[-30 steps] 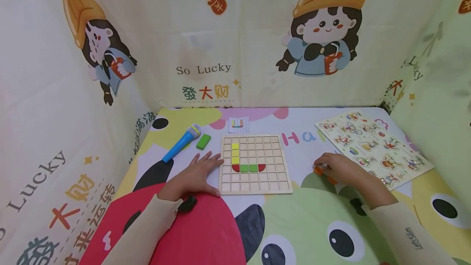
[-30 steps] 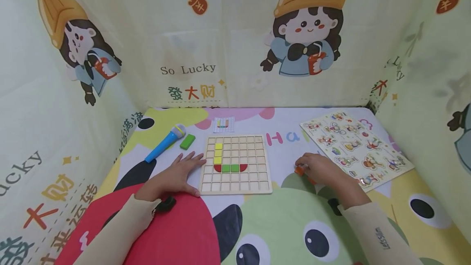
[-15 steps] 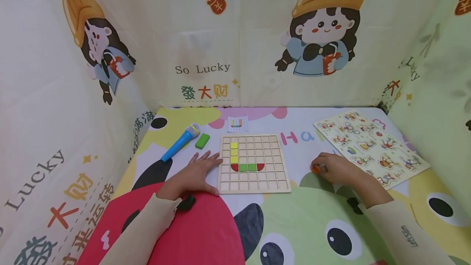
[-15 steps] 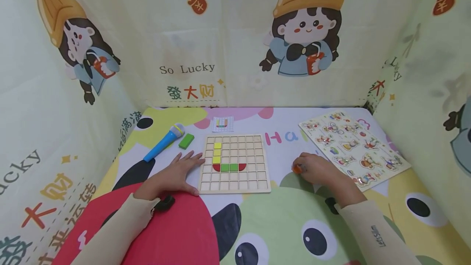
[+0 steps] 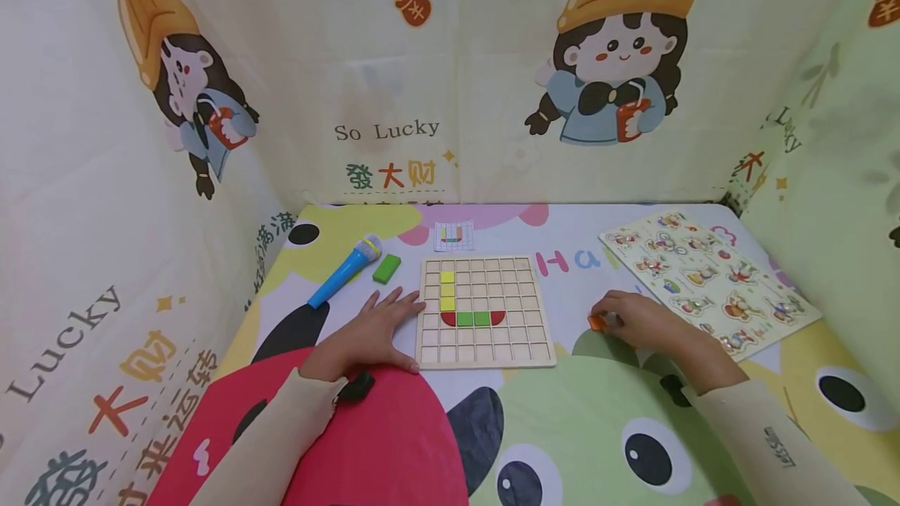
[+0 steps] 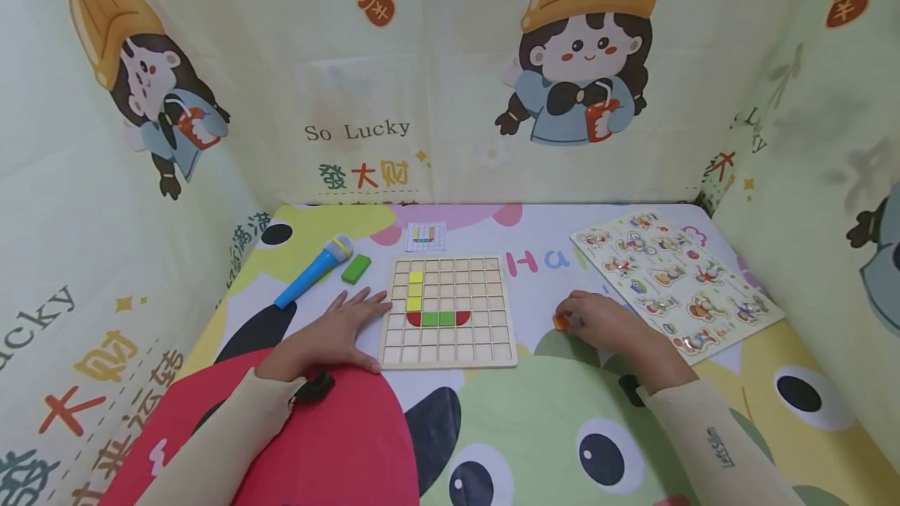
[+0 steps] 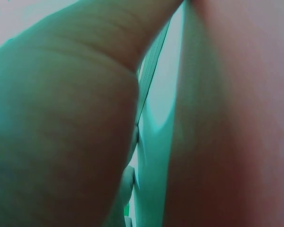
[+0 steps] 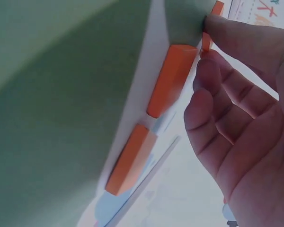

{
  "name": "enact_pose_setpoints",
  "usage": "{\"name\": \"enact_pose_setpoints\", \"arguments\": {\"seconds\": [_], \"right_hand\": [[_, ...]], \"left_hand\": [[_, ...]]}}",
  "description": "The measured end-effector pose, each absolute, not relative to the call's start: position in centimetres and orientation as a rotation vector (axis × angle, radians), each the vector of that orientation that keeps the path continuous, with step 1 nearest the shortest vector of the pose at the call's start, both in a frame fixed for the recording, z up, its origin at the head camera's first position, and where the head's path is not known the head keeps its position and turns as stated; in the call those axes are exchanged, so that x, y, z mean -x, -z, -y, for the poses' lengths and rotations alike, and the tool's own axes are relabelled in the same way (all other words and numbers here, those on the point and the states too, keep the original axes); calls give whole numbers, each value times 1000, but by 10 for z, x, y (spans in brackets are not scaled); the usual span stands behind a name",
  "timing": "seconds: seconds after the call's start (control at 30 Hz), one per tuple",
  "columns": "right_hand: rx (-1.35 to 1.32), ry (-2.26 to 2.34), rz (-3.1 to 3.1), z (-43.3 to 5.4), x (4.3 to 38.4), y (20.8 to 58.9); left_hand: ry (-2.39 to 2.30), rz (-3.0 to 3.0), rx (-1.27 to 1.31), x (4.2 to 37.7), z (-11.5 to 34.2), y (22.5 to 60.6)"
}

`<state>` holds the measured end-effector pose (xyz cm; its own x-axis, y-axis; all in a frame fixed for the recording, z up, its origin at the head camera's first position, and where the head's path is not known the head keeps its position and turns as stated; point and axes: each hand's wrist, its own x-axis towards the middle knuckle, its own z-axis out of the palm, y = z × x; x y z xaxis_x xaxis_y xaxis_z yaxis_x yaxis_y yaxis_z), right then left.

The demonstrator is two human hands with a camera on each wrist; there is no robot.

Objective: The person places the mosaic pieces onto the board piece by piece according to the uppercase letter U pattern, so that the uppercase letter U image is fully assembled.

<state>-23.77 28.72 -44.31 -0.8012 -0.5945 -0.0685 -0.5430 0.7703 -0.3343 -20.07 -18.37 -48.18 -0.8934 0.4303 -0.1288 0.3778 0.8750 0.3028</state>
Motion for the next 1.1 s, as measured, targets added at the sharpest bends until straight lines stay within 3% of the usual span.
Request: {"name": "enact_pose_setpoints", "arguments": {"seconds": [1.1], "right_hand": [[959, 462, -2759, -243, 262, 439]], "left_hand": [[-410, -2840, -612, 201, 183, 481]]}}
